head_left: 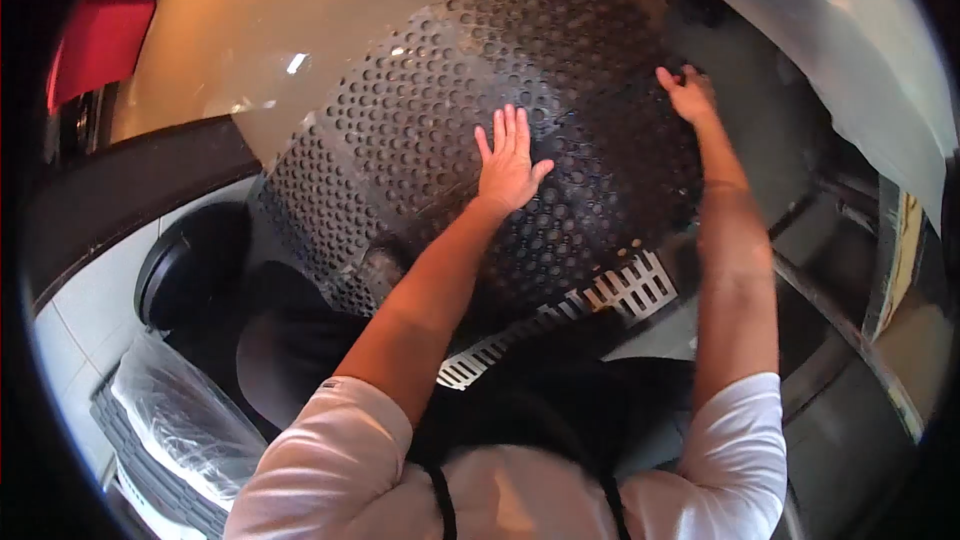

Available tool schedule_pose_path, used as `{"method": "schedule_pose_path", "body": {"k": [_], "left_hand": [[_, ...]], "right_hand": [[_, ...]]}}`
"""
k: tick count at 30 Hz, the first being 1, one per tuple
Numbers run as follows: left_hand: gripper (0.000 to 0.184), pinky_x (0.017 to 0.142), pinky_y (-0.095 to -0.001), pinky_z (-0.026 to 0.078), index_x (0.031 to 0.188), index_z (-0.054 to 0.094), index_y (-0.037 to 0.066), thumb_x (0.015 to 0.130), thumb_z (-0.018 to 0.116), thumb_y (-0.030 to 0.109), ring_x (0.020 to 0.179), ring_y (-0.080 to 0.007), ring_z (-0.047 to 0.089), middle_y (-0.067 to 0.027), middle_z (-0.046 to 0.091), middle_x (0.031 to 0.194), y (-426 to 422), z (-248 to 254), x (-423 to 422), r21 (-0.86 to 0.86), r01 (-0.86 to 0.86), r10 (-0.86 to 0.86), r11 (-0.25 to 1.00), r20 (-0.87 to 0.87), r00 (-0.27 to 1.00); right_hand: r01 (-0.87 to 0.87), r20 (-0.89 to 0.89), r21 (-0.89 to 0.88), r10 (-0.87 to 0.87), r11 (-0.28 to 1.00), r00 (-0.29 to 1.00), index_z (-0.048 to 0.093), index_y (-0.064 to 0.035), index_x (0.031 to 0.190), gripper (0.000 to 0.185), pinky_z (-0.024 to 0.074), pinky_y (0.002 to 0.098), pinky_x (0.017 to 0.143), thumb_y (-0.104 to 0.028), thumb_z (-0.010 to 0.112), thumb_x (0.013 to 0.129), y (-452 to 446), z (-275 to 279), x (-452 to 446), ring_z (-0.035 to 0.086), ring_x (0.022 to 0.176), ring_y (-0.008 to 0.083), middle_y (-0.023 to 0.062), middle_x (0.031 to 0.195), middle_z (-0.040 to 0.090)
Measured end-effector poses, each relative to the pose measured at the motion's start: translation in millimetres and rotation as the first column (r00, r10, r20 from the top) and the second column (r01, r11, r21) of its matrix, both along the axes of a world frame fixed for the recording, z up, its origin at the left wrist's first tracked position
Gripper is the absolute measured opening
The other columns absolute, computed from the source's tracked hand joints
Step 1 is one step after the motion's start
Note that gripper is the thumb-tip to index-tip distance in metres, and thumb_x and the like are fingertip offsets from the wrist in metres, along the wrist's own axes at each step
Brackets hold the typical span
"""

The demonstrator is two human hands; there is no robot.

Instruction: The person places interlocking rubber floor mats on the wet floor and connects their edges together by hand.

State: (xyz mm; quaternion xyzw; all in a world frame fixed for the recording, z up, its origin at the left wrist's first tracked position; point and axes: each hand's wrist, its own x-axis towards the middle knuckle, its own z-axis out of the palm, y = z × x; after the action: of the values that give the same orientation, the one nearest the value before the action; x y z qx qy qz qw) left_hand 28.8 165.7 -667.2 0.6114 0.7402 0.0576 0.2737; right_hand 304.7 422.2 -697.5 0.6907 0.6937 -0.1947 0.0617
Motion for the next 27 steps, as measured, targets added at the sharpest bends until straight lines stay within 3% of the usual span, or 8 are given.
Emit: {"method": "schedule_pose_path", "body": {"k": [1,2,3,7,15,17,22,27], "left_hand": [[0.090,0.116,-0.0671,0.002,0.157,0.012,0.002,0.094,0.059,0.045,0.151,-0.0446,0.002,-0.0232,0.004,0.164,-9,-14,-1,0.062,-0.094,0.094,0.994,0.013,0.996],[0.090,0.117,-0.0645,0.002,0.157,0.012,0.001,0.094,0.060,0.043,0.151,-0.0438,0.004,-0.0221,0.005,0.165,-17,-24,0,0.120,-0.185,0.182,0.975,0.038,0.983],[0.087,0.120,-0.0592,0.001,0.158,0.010,0.002,0.095,0.059,0.039,0.152,-0.0427,0.002,-0.0216,0.004,0.165,-14,-16,2,0.058,-0.190,0.192,0.980,-0.015,0.981],[0.085,0.119,-0.0589,-0.001,0.158,0.009,0.004,0.097,0.059,0.036,0.152,-0.0421,-0.004,-0.0251,0.000,0.164,-7,-11,1,-0.039,-0.255,0.256,0.966,0.042,0.966],[0.096,0.117,-0.0575,0.004,0.161,0.002,0.021,0.092,0.065,0.045,0.150,-0.0471,-0.009,-0.0323,-0.016,0.160,12,2,-5,-0.163,-0.419,0.429,0.893,0.027,0.903],[0.096,0.116,-0.0582,0.003,0.161,0.002,0.022,0.092,0.065,0.044,0.149,-0.0479,-0.011,-0.0324,-0.018,0.159,16,0,-4,-0.201,-0.418,0.430,0.886,0.015,0.903],[0.092,0.117,-0.0580,0.002,0.161,0.004,0.026,0.093,0.066,0.039,0.149,-0.0478,-0.010,-0.0313,-0.017,0.160,19,5,-6,-0.221,-0.427,0.447,0.877,0.049,0.893],[0.074,0.116,-0.0591,0.006,0.154,0.031,0.037,0.091,0.070,0.034,0.149,-0.0501,-0.009,-0.0311,-0.014,0.160,-4,-5,-19,-0.049,-0.274,0.278,0.961,0.124,0.953]], "right_hand": [[-0.018,-0.155,-0.208,-0.015,0.978,0.988,0.058,-0.0034,0.134,0.086,0.0391,0.0430,0.109,-0.072,0.062,0.081,8,28,-1,0.051,0.130,0.0374,0.0252,0.135,0.057],[-0.019,-0.191,-0.142,-0.008,0.990,0.982,0.058,-0.0020,0.132,0.089,0.0404,0.0421,0.108,-0.074,0.062,0.080,12,17,8,0.054,0.128,0.0363,0.0239,0.131,0.060],[-0.011,-0.140,-0.131,-0.007,0.991,0.990,0.055,-0.0018,0.136,0.093,0.0416,0.0402,0.107,-0.074,0.063,0.079,7,25,6,0.054,0.129,0.0347,0.0213,0.133,0.061],[-0.042,0.090,-0.069,0.048,0.997,0.995,0.052,-0.0020,0.141,0.097,0.0435,0.0405,0.106,-0.075,0.064,0.077,8,43,-7,0.055,0.128,0.0332,0.0199,0.134,0.060],[0.035,0.167,-0.058,-0.025,0.998,0.986,0.053,-0.0039,0.139,0.095,0.0461,0.0425,0.104,-0.077,0.061,0.078,-8,92,-25,0.059,0.122,0.0355,0.0190,0.130,0.063],[-0.018,0.196,-0.114,0.040,0.993,0.980,0.053,-0.0040,0.139,0.095,0.0465,0.0430,0.103,-0.077,0.061,0.079,-5,93,-26,0.060,0.121,0.0363,0.0196,0.130,0.063],[0.002,0.089,0.114,-0.012,0.993,0.996,0.058,-0.0038,0.132,0.089,0.0482,0.0456,0.098,-0.076,0.059,0.080,-44,143,-31,0.061,0.114,0.0399,0.0212,0.119,0.066],[-0.018,-0.112,0.163,0.036,0.986,0.993,0.070,-0.0084,0.114,0.058,0.0508,0.0415,0.088,-0.058,0.071,0.084,-69,168,-25,0.067,0.097,0.0330,0.0153,0.102,0.071]]}}
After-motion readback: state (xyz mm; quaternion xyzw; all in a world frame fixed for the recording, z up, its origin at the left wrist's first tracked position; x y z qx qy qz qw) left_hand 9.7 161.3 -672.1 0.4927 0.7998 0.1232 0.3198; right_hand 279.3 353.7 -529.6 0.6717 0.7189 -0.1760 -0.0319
